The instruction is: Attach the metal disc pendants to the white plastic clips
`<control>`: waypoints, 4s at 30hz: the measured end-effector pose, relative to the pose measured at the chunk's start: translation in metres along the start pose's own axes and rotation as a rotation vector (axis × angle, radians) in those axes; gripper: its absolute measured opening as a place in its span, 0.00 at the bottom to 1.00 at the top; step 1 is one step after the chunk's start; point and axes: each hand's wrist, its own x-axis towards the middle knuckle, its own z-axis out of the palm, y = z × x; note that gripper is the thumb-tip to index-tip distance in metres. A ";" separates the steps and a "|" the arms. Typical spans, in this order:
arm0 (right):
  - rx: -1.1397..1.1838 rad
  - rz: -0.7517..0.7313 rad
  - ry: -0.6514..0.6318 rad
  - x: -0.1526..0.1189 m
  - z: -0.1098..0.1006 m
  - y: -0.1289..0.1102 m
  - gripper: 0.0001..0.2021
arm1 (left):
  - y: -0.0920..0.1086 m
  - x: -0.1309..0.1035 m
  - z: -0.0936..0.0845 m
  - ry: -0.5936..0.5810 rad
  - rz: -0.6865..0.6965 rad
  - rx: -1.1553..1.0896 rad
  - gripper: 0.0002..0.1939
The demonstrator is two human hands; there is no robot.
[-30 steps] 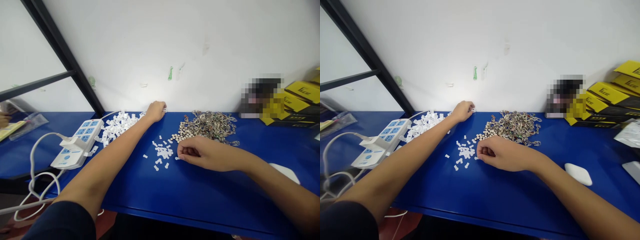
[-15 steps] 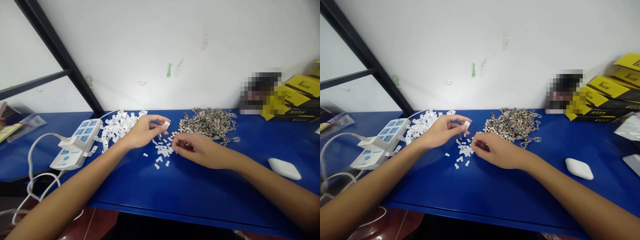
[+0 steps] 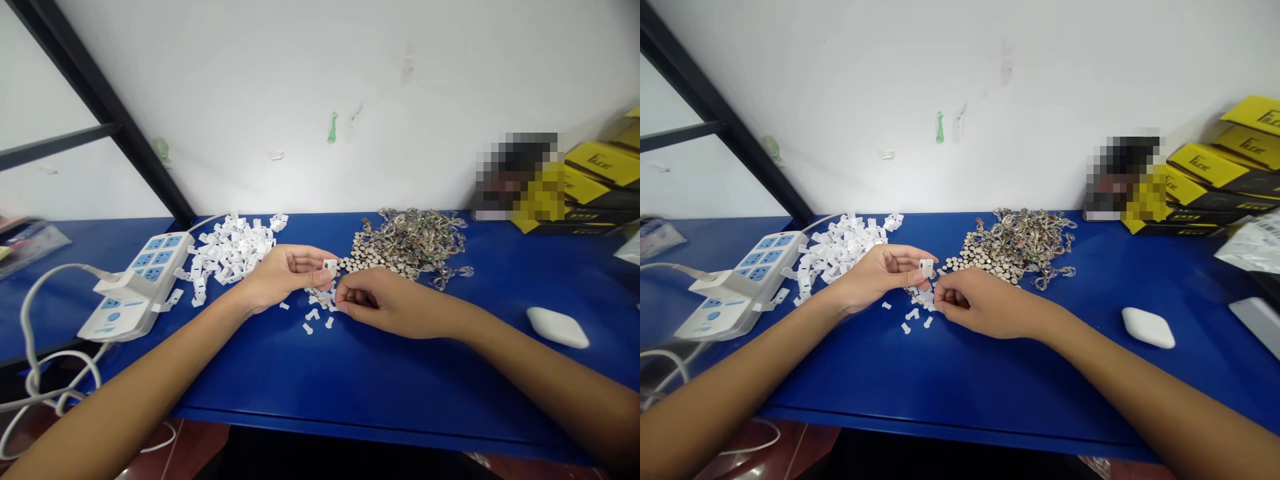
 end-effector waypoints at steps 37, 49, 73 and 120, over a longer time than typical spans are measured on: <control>-0.871 -0.548 0.712 -0.004 0.005 0.008 0.07 | -0.001 -0.003 0.010 -0.055 -0.057 -0.063 0.17; -0.710 -0.383 0.780 -0.004 -0.003 0.003 0.05 | -0.004 0.000 0.005 0.042 -0.073 -0.225 0.17; -0.914 -0.494 0.695 -0.001 0.017 0.011 0.08 | -0.002 -0.004 0.016 -0.032 -0.047 -0.084 0.16; 0.219 -0.097 0.583 0.003 0.016 -0.004 0.15 | -0.002 -0.006 0.007 -0.312 -0.090 -0.253 0.13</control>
